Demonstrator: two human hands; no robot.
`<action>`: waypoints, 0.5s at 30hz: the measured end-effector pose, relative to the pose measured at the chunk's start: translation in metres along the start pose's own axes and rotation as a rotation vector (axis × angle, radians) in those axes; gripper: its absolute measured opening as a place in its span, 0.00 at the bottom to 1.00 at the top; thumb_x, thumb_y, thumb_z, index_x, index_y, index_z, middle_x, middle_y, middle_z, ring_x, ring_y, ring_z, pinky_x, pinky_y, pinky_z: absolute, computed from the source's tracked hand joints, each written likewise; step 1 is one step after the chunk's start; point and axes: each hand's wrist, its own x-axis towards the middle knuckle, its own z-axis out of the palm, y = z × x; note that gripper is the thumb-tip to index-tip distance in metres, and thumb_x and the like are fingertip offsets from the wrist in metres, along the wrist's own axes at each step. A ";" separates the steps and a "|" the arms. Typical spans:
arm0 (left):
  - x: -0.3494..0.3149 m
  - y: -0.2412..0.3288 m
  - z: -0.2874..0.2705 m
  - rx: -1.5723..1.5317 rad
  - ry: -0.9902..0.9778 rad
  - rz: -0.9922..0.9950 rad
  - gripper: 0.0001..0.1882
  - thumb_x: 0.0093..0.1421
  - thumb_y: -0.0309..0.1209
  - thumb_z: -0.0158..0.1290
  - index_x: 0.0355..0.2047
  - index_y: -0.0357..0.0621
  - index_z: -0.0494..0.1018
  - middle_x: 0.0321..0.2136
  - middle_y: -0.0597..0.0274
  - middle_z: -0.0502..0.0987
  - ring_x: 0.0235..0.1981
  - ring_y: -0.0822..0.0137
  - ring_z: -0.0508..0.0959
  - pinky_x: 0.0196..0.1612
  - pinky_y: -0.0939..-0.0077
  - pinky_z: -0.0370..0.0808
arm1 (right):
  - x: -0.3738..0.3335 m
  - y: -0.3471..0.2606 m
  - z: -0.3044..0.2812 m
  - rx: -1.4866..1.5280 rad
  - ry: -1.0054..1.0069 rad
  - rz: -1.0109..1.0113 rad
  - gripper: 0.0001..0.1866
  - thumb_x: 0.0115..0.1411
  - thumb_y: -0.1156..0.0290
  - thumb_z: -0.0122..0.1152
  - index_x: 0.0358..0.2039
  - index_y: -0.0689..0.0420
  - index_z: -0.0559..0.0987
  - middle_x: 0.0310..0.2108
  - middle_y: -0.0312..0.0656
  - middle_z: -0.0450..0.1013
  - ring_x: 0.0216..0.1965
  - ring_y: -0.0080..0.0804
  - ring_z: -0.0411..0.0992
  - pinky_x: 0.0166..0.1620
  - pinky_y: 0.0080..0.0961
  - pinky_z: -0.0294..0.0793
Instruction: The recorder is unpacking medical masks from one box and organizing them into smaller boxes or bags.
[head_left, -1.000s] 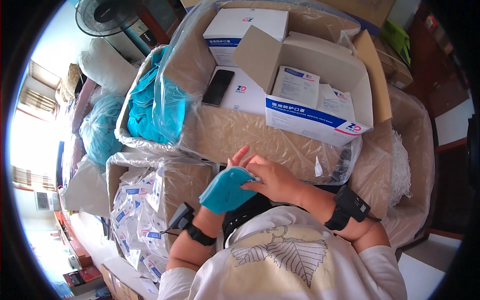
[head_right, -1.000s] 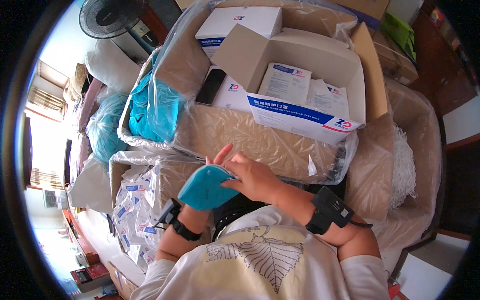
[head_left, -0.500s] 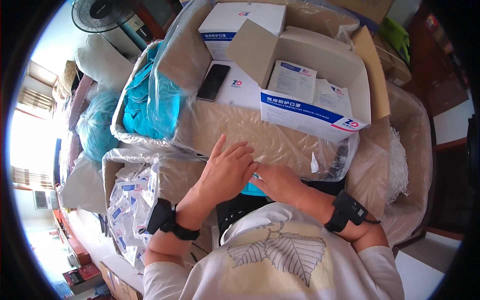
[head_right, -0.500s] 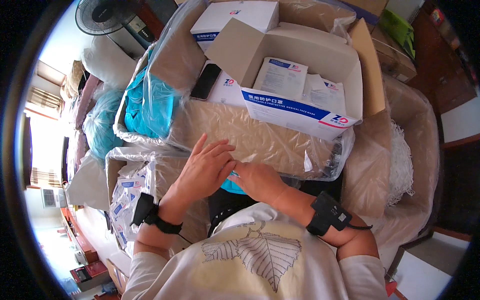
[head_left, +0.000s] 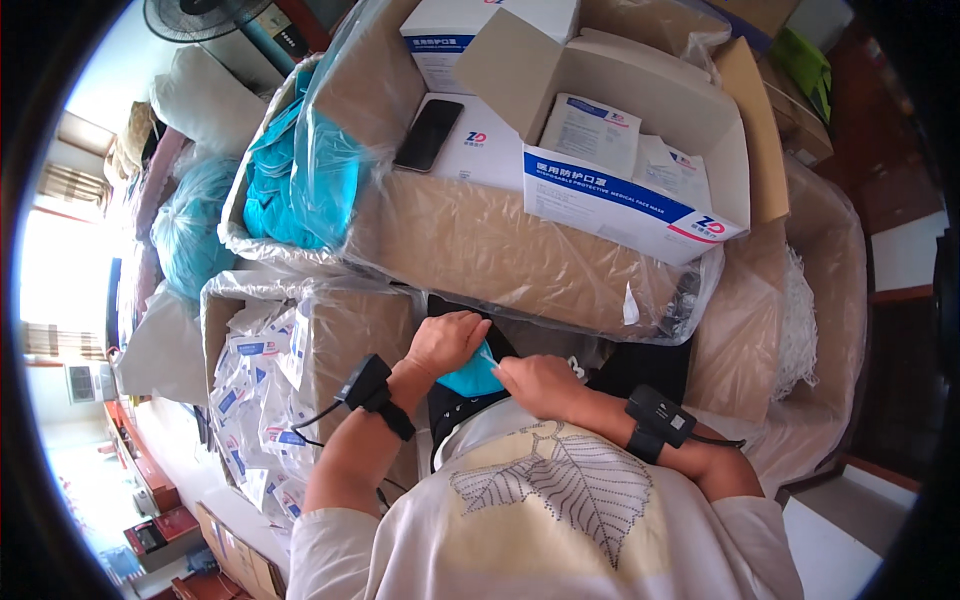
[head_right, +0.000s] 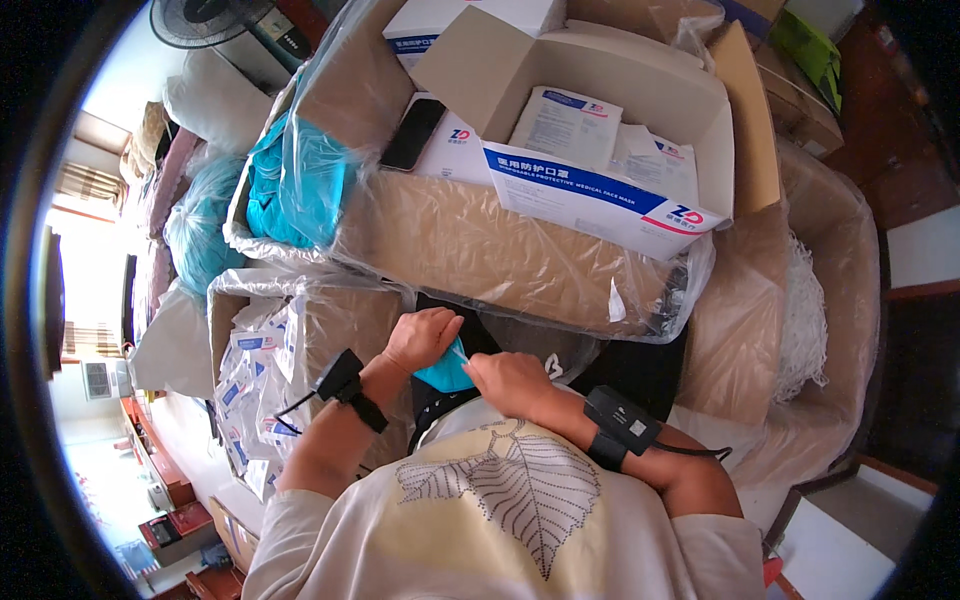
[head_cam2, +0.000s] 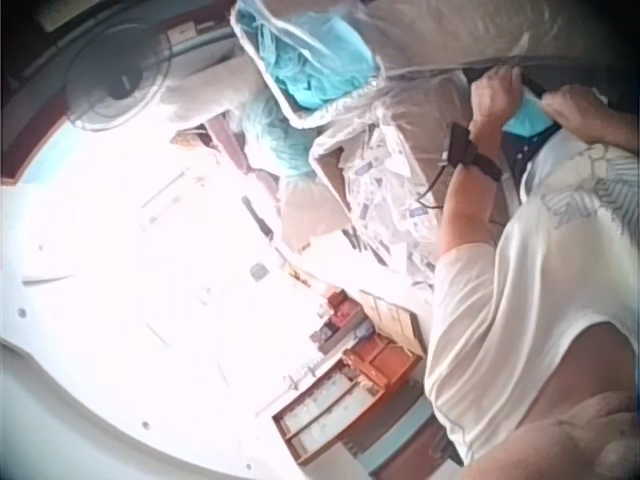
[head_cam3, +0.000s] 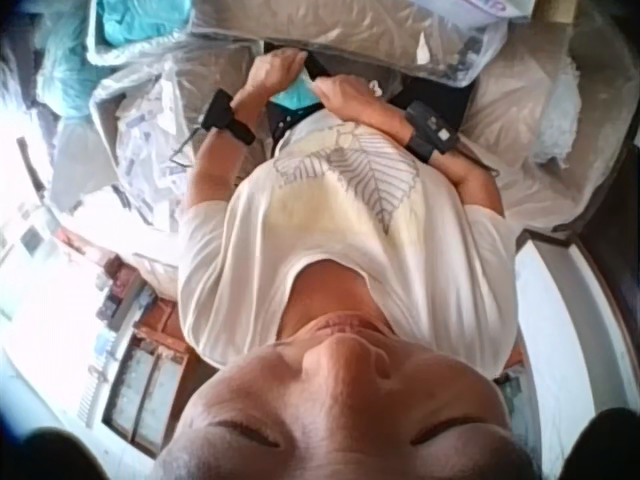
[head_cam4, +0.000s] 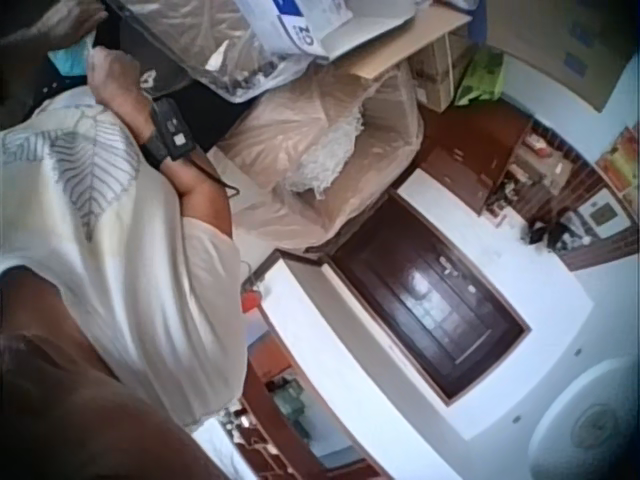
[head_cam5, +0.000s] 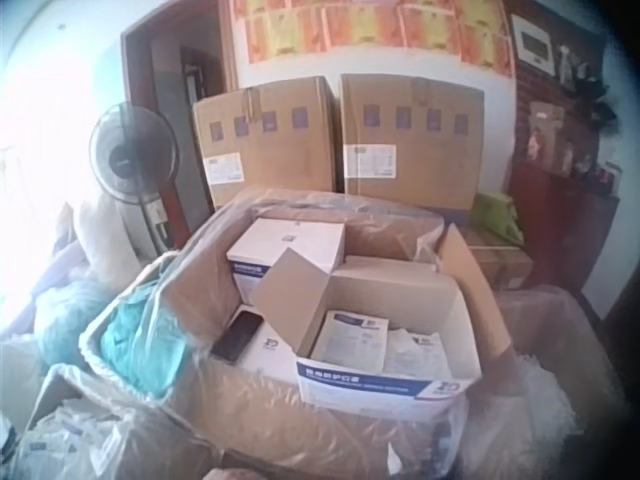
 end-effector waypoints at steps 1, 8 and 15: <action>-0.002 -0.005 0.005 -0.005 0.006 -0.047 0.14 0.58 0.38 0.43 0.21 0.43 0.69 0.22 0.55 0.73 0.26 0.53 0.73 0.27 0.62 0.71 | -0.003 0.000 0.002 0.002 0.001 0.005 0.18 0.61 0.56 0.40 0.24 0.57 0.70 0.21 0.52 0.70 0.26 0.55 0.69 0.29 0.48 0.65; 0.021 0.001 -0.006 -0.119 0.121 -0.057 0.15 0.60 0.36 0.42 0.21 0.37 0.67 0.21 0.47 0.70 0.27 0.44 0.71 0.28 0.58 0.68 | -0.017 -0.010 -0.029 0.064 0.090 0.050 0.18 0.60 0.58 0.42 0.23 0.58 0.70 0.21 0.52 0.71 0.26 0.53 0.70 0.28 0.47 0.66; 0.053 -0.003 -0.015 -0.027 0.222 0.055 0.15 0.60 0.34 0.40 0.20 0.39 0.66 0.19 0.49 0.69 0.23 0.48 0.71 0.25 0.59 0.67 | -0.045 -0.017 -0.077 0.423 0.051 0.097 0.18 0.61 0.59 0.44 0.23 0.62 0.69 0.18 0.52 0.68 0.22 0.52 0.68 0.26 0.40 0.63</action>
